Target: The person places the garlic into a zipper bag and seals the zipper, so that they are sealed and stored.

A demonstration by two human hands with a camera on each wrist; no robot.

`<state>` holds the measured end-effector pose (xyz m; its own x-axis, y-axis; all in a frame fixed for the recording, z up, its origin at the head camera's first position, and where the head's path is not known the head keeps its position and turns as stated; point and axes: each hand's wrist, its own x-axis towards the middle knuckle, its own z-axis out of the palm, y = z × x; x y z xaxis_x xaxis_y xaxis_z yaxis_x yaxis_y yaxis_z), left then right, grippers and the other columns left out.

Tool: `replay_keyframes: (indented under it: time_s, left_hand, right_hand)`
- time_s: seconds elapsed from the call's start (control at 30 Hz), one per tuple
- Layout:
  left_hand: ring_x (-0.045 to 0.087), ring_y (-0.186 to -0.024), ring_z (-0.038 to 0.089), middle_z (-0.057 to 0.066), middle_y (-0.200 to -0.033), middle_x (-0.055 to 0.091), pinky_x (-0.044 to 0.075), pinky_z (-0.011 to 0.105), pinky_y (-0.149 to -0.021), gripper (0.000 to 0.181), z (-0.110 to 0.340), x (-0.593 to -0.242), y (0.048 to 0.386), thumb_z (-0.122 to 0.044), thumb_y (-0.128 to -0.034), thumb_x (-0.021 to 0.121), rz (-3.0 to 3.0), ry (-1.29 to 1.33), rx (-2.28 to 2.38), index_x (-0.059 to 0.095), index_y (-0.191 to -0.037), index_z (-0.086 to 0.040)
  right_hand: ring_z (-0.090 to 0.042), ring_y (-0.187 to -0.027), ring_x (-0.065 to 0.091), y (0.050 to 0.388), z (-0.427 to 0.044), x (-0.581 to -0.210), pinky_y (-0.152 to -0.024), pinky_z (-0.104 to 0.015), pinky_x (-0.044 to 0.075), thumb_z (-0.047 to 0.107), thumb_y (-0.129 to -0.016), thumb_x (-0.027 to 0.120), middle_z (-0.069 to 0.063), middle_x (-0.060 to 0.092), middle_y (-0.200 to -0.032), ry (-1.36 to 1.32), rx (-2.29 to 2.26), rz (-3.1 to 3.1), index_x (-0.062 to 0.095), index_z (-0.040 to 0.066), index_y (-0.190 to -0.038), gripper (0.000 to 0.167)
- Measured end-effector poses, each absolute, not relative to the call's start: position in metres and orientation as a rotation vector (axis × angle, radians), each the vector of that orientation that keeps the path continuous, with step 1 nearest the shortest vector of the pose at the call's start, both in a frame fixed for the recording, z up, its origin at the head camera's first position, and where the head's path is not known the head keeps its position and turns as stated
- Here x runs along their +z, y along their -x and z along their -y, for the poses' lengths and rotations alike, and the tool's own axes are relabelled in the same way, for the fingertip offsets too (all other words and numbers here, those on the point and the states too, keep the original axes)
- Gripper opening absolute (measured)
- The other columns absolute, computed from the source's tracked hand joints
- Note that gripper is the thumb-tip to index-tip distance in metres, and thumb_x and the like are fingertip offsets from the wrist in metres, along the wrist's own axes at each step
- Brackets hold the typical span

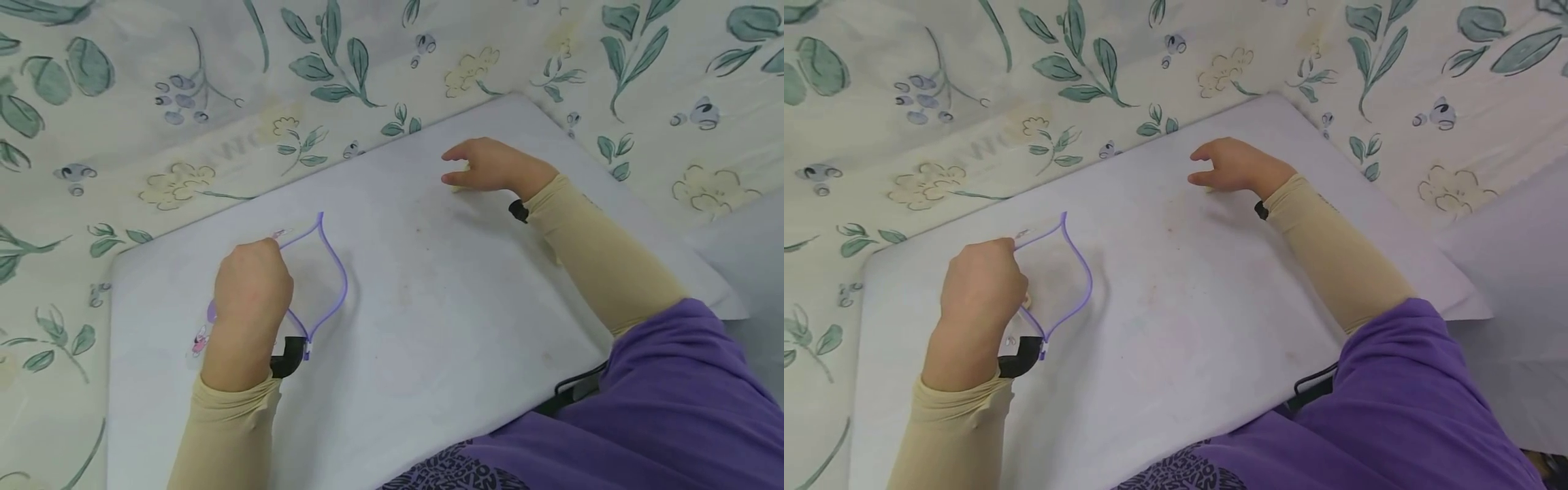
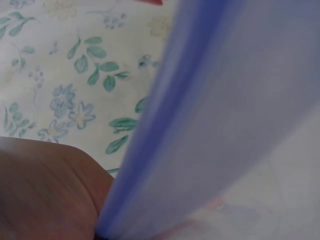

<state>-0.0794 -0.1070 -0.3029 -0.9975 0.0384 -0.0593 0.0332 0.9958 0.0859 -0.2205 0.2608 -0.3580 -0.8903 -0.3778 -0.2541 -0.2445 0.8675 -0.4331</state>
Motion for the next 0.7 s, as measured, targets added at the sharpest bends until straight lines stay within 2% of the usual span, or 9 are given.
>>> replay_keyframes:
  time_s: [0.3,0.53,0.7]
  left_hand:
    - [0.067,-0.086,0.054,0.036,-0.094,0.068,0.055,0.06,-0.067,0.026,0.108,-0.303,0.079,0.006,-0.0862,0.044,-3.097,-0.067,0.126,0.067,-0.097,0.01]
    - [0.067,-0.088,0.054,0.035,-0.096,0.068,0.055,0.059,-0.068,0.027,0.11,-0.3,0.081,0.006,-0.0863,0.045,-3.077,-0.05,0.116,0.067,-0.101,0.008]
    - [0.067,-0.087,0.053,0.035,-0.095,0.068,0.055,0.059,-0.068,0.026,0.111,-0.3,0.082,0.006,-0.0861,0.045,-3.08,-0.054,0.112,0.067,-0.1,0.009]
  right_hand:
    - [-0.034,-0.15,0.032,0.23,-0.267,-0.368,-0.124,-0.053,0.024,0.046,-0.1,0.058,-0.012,0.041,-0.16,0.416,-0.534,-2.7,0.043,0.012,-0.153,0.065]
    - [-0.035,-0.139,0.047,0.236,-0.266,-0.369,-0.121,-0.054,0.029,0.044,-0.1,0.058,-0.016,0.042,-0.158,0.371,-0.513,-2.686,0.041,0.01,-0.154,0.065]
    - [-0.035,-0.146,0.038,0.245,-0.269,-0.379,-0.123,-0.053,0.026,0.046,-0.097,0.062,-0.018,0.042,-0.157,0.353,-0.507,-2.678,0.039,0.01,-0.155,0.072]
